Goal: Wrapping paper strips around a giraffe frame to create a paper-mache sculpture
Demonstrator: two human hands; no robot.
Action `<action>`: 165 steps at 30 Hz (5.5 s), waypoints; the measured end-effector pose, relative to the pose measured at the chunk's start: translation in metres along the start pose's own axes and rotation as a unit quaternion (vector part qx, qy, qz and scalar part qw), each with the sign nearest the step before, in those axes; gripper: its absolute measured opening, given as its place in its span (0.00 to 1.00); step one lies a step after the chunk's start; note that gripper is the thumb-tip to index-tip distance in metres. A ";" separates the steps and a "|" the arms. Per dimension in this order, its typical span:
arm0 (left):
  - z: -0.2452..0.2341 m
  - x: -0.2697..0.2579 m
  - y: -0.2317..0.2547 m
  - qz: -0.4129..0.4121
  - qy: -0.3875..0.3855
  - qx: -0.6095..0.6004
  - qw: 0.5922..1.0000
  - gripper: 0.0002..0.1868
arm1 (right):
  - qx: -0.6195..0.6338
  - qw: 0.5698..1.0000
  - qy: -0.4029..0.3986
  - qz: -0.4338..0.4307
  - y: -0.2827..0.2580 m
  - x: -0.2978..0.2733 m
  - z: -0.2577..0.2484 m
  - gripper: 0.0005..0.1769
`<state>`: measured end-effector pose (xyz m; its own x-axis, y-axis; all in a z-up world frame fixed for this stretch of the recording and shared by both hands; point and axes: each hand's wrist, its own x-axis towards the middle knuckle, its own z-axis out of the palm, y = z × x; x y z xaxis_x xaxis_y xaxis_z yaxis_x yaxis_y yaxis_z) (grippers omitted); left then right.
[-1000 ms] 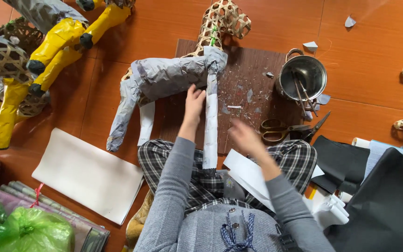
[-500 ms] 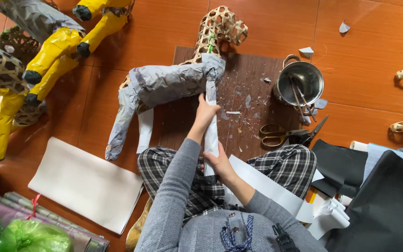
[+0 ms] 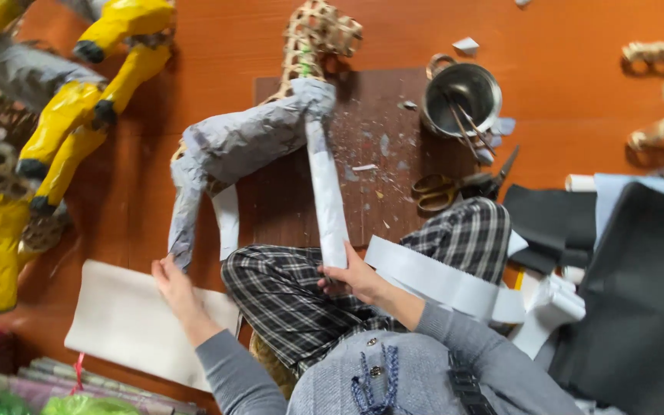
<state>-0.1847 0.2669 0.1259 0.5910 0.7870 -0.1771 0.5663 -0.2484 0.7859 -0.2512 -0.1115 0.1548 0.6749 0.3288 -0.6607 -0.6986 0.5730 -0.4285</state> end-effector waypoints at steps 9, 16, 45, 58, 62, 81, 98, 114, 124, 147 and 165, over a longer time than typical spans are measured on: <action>0.082 -0.032 0.114 -0.089 -0.313 -0.432 0.841 0.10 | 0.035 0.938 0.073 -0.338 -0.122 -0.008 -0.024 0.36; 0.150 -0.125 0.087 -0.219 -0.470 -0.433 0.738 0.11 | -0.129 0.798 0.274 -0.521 -0.155 -0.057 -0.195 0.23; 0.143 -0.259 0.042 0.120 -0.743 0.042 0.657 0.32 | -0.457 0.534 0.476 -0.529 -0.145 -0.200 -0.234 0.07; 0.198 -0.320 -0.067 -0.308 -0.644 -0.275 0.644 0.30 | -0.675 0.576 0.220 -0.406 -0.088 -0.185 -0.060 0.34; 0.173 -0.324 -0.062 -0.316 -0.639 -0.261 0.650 0.28 | -0.407 0.756 -0.381 -0.344 -0.090 -0.233 0.008 0.32; 0.128 -0.328 0.007 -0.313 -0.598 -0.252 0.693 0.20 | -0.571 0.587 0.287 -0.497 -0.066 -0.185 -0.107 0.26; 0.152 -0.361 0.050 -0.127 -0.850 -0.132 0.494 0.35 | -0.167 0.503 0.678 -0.508 -0.096 -0.077 -0.488 0.05; 0.172 -0.367 0.057 -0.148 -0.818 -0.080 0.550 0.32 | -0.355 0.472 0.750 -0.299 -0.106 -0.102 -0.461 0.20; 0.171 -0.384 0.091 -0.084 -0.808 -0.100 0.574 0.36 | -0.524 0.311 0.548 -0.573 -0.083 -0.106 -0.359 0.12; 0.183 -0.395 0.101 0.013 -0.701 0.215 0.680 0.21 | -0.532 0.511 0.647 -0.191 -0.262 -0.067 -0.536 0.14; 0.168 -0.325 0.070 -0.027 -0.618 0.052 0.784 0.22 | -0.419 0.538 0.713 -0.165 -0.269 -0.148 -0.560 0.09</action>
<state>-0.2405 -0.1006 0.1393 0.6342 -0.3339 -0.6974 0.6149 -0.3290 0.7167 -0.2961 -0.7345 0.0223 0.3438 -0.9390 -0.0087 -0.8617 -0.3118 -0.4003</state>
